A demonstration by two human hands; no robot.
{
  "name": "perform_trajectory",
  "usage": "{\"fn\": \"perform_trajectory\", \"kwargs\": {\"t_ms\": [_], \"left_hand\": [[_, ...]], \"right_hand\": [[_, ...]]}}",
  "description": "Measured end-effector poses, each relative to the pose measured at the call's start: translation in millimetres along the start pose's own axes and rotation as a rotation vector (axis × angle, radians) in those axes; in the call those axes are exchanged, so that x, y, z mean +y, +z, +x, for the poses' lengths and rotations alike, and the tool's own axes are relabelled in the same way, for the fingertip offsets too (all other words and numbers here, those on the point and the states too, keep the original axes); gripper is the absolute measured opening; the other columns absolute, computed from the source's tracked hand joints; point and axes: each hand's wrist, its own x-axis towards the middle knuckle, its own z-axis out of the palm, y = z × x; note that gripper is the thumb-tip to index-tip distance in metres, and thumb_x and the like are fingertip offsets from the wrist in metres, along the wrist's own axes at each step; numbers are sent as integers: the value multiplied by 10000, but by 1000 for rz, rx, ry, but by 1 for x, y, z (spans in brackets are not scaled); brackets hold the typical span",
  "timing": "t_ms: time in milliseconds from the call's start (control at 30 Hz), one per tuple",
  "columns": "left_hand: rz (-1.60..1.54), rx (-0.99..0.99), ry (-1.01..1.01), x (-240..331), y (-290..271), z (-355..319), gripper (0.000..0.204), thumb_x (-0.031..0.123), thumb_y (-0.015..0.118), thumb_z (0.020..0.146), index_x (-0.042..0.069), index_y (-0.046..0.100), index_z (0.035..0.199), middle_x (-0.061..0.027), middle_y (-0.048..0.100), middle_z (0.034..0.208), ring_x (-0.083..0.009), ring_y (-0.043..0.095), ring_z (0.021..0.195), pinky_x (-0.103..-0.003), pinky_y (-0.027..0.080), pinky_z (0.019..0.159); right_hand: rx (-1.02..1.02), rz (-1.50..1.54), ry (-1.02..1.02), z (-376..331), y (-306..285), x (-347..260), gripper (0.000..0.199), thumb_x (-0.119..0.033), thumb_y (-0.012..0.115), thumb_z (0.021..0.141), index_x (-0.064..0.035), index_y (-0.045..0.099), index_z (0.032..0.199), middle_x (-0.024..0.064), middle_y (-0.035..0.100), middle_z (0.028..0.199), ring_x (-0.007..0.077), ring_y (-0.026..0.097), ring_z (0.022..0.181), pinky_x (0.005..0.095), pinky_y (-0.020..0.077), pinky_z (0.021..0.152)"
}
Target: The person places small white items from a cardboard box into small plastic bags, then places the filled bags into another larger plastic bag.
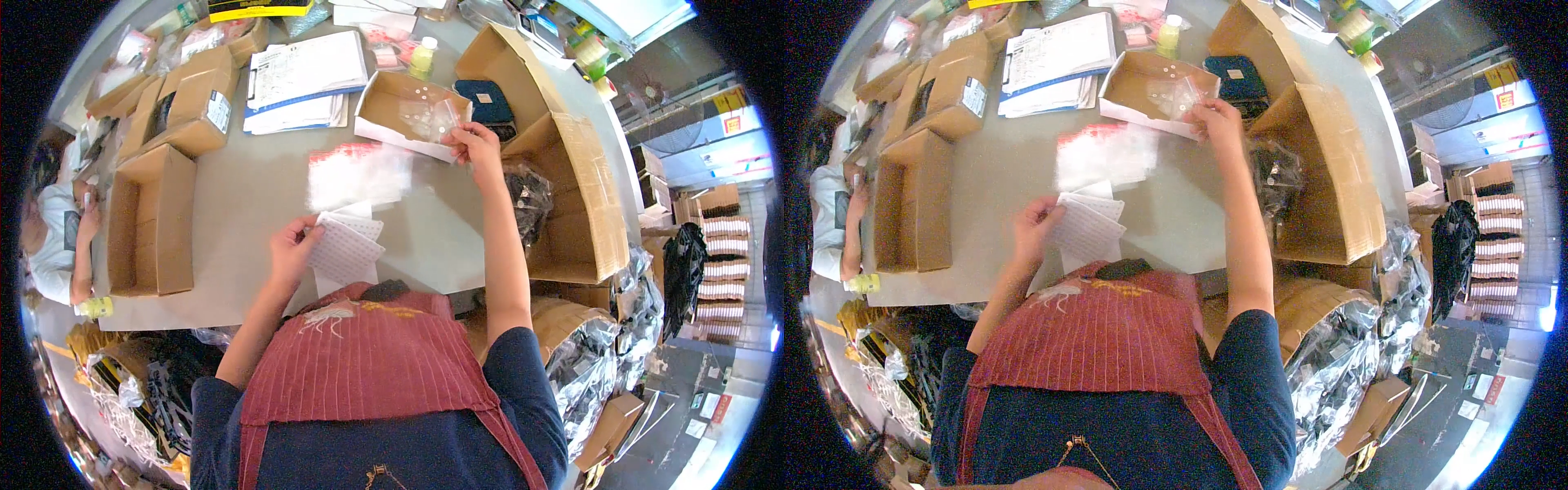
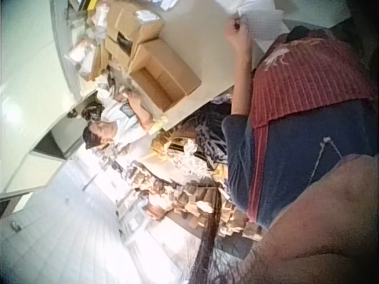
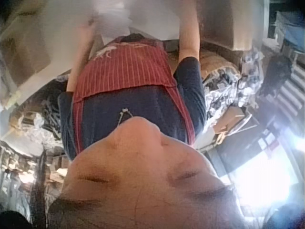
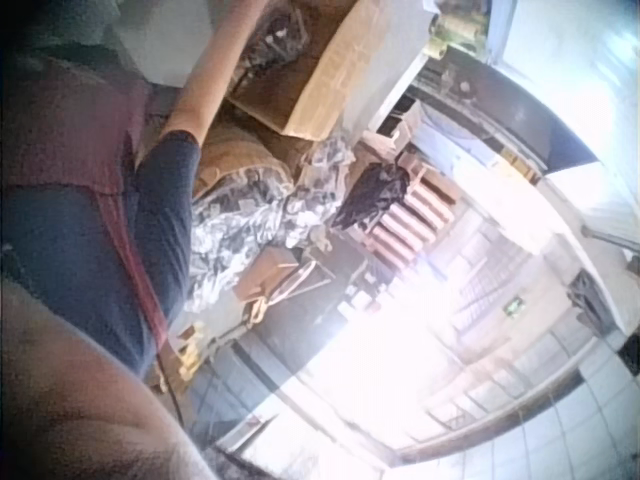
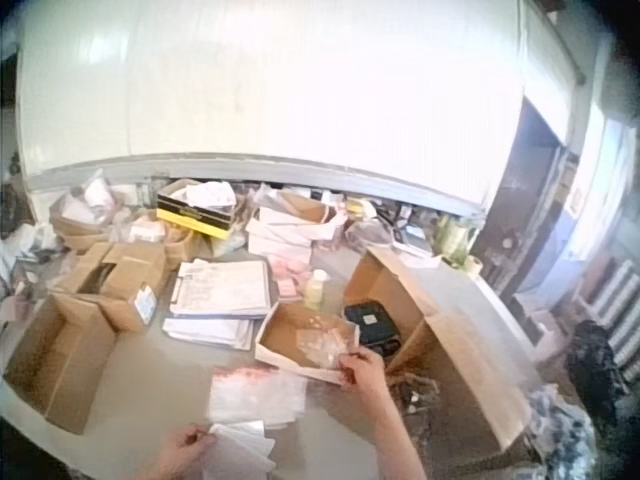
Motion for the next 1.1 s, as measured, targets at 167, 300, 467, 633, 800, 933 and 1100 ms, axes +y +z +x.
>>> {"fn": "perform_trajectory", "kwargs": {"t_ms": [167, 300, 467, 633, 800, 933, 1100], "left_hand": [[64, 76, 67, -1, -1, -8, 204, 93, 682, 889, 7, 703, 1073, 35, 656, 856, -52, 546, 740, -217, 453, 677], [99, 111, 23, 10, 8, -14, 207, 96, 682, 888, 13, 704, 1077, 43, 641, 836, -42, 518, 723, -205, 433, 660], [69, 71, 43, 1, 8, -11, 189, 96, 681, 888, 8, 701, 1054, 42, 637, 832, -44, 523, 728, -206, 434, 663], [21, 12, 27, 4, 11, -6, 168, 93, 676, 893, 5, 691, 1035, 28, 645, 860, -53, 547, 754, -213, 446, 688], [-110, 17, -23, -6, 6, 0, 139, 84, 671, 897, 6, 687, 1012, 23, 643, 860, -62, 557, 758, -216, 450, 695], [-133, 8, -49, -7, 5, 2, 141, 87, 674, 895, 2, 687, 1007, 24, 639, 846, -56, 550, 750, -215, 445, 685], [-119, 15, -21, -7, 7, 3, 135, 94, 677, 896, 5, 688, 997, 23, 640, 840, -54, 550, 742, -215, 446, 681]], "right_hand": [[327, -881, -546, -17, 33, 13, 233, -134, 598, 876, -33, 602, 1087, 204, 682, 885, 392, 661, 764, 448, 543, 666], [-57, -695, -526, -91, 64, 22, 198, -105, 627, 870, -64, 608, 1062, 135, 673, 905, 309, 669, 745, 384, 538, 668], [-375, -583, -468, -137, 82, 44, 160, -58, 641, 853, -41, 605, 1007, 117, 636, 925, 253, 642, 764, 342, 524, 679], [-336, -640, -550, -144, 78, 48, 130, -67, 636, 836, -53, 586, 955, 138, 606, 901, 327, 624, 848, 416, 508, 730], [-232, -699, -741, -155, 82, 49, 140, -60, 637, 832, -53, 586, 962, 135, 607, 927, 344, 608, 903, 425, 500, 761], [-270, -618, -639, -175, 82, 38, 212, -44, 646, 816, -40, 578, 1016, 131, 616, 929, 346, 609, 904, 429, 494, 797], [-224, -764, -748, -184, 86, 46, 266, -22, 645, 800, -35, 578, 1057, 135, 632, 923, 343, 617, 899, 427, 498, 794]]}}
